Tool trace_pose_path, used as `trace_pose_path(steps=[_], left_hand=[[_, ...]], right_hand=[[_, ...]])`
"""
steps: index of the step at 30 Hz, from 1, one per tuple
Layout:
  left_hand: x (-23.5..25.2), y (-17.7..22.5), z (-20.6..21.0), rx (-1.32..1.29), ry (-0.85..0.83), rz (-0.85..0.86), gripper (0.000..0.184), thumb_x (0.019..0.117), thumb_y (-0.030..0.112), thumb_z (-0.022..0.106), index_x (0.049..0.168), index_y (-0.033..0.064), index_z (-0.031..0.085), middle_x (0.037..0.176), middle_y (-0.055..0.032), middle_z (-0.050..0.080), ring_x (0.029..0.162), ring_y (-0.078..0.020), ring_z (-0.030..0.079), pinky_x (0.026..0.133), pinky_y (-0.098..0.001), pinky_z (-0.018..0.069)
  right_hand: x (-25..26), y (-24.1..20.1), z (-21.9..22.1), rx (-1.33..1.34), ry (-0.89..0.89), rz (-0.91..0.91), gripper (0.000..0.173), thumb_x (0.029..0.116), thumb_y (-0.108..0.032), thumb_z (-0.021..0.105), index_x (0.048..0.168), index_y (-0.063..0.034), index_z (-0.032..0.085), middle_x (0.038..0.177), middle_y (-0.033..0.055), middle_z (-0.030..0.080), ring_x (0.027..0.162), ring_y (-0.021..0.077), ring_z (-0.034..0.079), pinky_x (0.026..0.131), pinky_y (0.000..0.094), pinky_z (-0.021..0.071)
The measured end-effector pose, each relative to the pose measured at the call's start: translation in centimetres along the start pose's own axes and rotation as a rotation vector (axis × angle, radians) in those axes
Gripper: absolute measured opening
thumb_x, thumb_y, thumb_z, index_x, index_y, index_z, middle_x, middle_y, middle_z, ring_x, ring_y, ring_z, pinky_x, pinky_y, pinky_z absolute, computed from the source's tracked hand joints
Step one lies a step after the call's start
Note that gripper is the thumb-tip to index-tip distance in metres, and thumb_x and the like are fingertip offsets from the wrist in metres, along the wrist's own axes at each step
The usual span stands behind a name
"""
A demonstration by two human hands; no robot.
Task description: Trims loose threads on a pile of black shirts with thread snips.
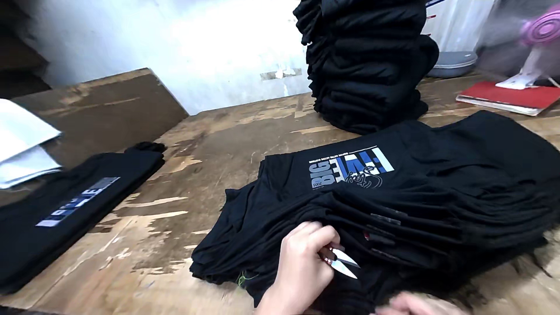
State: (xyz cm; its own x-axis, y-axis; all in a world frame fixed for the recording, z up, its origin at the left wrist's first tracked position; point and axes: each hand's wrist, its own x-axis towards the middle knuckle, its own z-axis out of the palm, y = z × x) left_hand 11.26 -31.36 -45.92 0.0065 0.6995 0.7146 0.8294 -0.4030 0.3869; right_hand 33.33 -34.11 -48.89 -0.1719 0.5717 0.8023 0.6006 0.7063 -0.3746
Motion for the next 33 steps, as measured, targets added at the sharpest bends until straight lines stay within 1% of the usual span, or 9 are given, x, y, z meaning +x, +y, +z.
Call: trace_pose_path(steps=[3, 6, 9, 11, 14, 20, 25, 29, 33], left_hand=[[-0.7, 1.2, -1.4, 0.042, -0.087, -0.074, 0.016, 0.0759, 0.018, 0.070, 0.089, 0.0254, 0.076, 0.077, 0.0101, 0.064, 0.071, -0.0035, 0.064, 0.060, -0.0257, 0.0566], [-1.1, 3.6, -3.8, 0.114, -0.197, -0.223, 0.021, 0.0935, 0.039, 0.067, 0.083, 0.0235, 0.077, 0.071, 0.0079, 0.064, 0.063, -0.0049, 0.062, 0.054, -0.0278, 0.0539], [-0.4, 5.4, -5.2, 0.045, -0.453, -0.483, 0.042, 0.0965, 0.051, 0.063, 0.078, 0.0155, 0.076, 0.065, 0.0015, 0.067, 0.059, -0.0137, 0.065, 0.055, -0.0414, 0.0528], [0.1, 4.9, -3.9, -0.178, -0.584, -0.595, 0.033, 0.0931, 0.043, 0.070, 0.082, 0.0120, 0.077, 0.068, 0.0004, 0.070, 0.061, -0.0120, 0.067, 0.060, -0.0388, 0.0561], [-1.1, 3.5, -1.4, -0.501, -0.350, -0.663, 0.023, 0.0906, 0.028, 0.074, 0.075, 0.0105, 0.074, 0.062, 0.0043, 0.066, 0.055, -0.0034, 0.061, 0.053, -0.0256, 0.0516], [-2.1, 4.1, -1.6, -0.735, -0.196, -0.642, 0.014, 0.0980, 0.013, 0.069, 0.091, 0.0025, 0.073, 0.075, -0.0034, 0.076, 0.065, -0.0078, 0.071, 0.061, -0.0228, 0.0582], [-2.7, 3.7, -1.4, -0.722, -0.213, -0.555, 0.015, 0.0988, 0.014, 0.068, 0.091, 0.0030, 0.073, 0.074, -0.0015, 0.075, 0.063, -0.0054, 0.069, 0.059, -0.0214, 0.0566], [-2.5, 4.6, -2.4, -0.338, -0.212, -0.471, 0.014, 0.0951, 0.023, 0.072, 0.090, 0.0097, 0.075, 0.072, 0.0039, 0.071, 0.061, -0.0022, 0.065, 0.057, -0.0221, 0.0549], [-1.1, 5.7, -5.0, 0.062, -0.242, -0.243, 0.034, 0.0859, 0.031, 0.081, 0.114, 0.0126, 0.073, 0.102, -0.0051, 0.070, 0.095, -0.0207, 0.067, 0.083, -0.0416, 0.0567]], right_hand=[[2.1, -0.9, 0.2, -0.119, -0.199, 0.123, 0.037, 0.0897, -0.053, 0.070, 0.105, -0.0214, 0.082, 0.113, 0.0156, 0.068, 0.102, 0.0303, 0.061, 0.089, 0.0482, 0.0468], [3.4, -1.2, 0.4, -0.034, -0.333, 0.110, 0.021, 0.0907, -0.041, 0.072, 0.098, -0.0252, 0.083, 0.115, 0.0161, 0.068, 0.109, 0.0340, 0.059, 0.091, 0.0527, 0.0428], [3.2, -1.1, 0.9, 0.187, -0.273, 0.070, 0.011, 0.0913, -0.026, 0.075, 0.088, -0.0176, 0.081, 0.109, 0.0107, 0.068, 0.113, 0.0244, 0.058, 0.100, 0.0408, 0.0447], [1.9, -0.6, 2.2, 0.365, -0.132, -0.009, 0.008, 0.0914, -0.013, 0.076, 0.087, -0.0066, 0.076, 0.102, 0.0108, 0.066, 0.112, 0.0165, 0.062, 0.104, 0.0279, 0.0492], [0.7, -0.5, 3.6, 0.446, 0.009, -0.041, 0.007, 0.0904, -0.006, 0.077, 0.091, 0.0006, 0.074, 0.100, 0.0117, 0.068, 0.103, 0.0129, 0.069, 0.095, 0.0246, 0.0582], [1.9, -0.4, 2.4, 0.468, -0.065, 0.321, 0.011, 0.0941, -0.009, 0.072, 0.091, 0.0012, 0.075, 0.107, 0.0132, 0.062, 0.089, 0.0064, 0.070, 0.077, 0.0199, 0.0637], [3.2, -1.1, 1.7, 0.397, -0.265, 0.373, 0.008, 0.0912, -0.013, 0.075, 0.090, -0.0079, 0.082, 0.100, 0.0102, 0.070, 0.093, 0.0093, 0.067, 0.081, 0.0213, 0.0573], [2.7, -0.8, 2.1, 0.408, -0.146, 0.399, 0.009, 0.0911, -0.007, 0.072, 0.087, -0.0032, 0.078, 0.097, 0.0103, 0.066, 0.089, 0.0060, 0.066, 0.078, 0.0171, 0.0575], [2.1, -0.7, 2.6, 0.509, 0.025, 0.382, 0.008, 0.0919, -0.002, 0.070, 0.086, 0.0015, 0.073, 0.104, 0.0101, 0.060, 0.086, 0.0036, 0.069, 0.076, 0.0191, 0.0642]])
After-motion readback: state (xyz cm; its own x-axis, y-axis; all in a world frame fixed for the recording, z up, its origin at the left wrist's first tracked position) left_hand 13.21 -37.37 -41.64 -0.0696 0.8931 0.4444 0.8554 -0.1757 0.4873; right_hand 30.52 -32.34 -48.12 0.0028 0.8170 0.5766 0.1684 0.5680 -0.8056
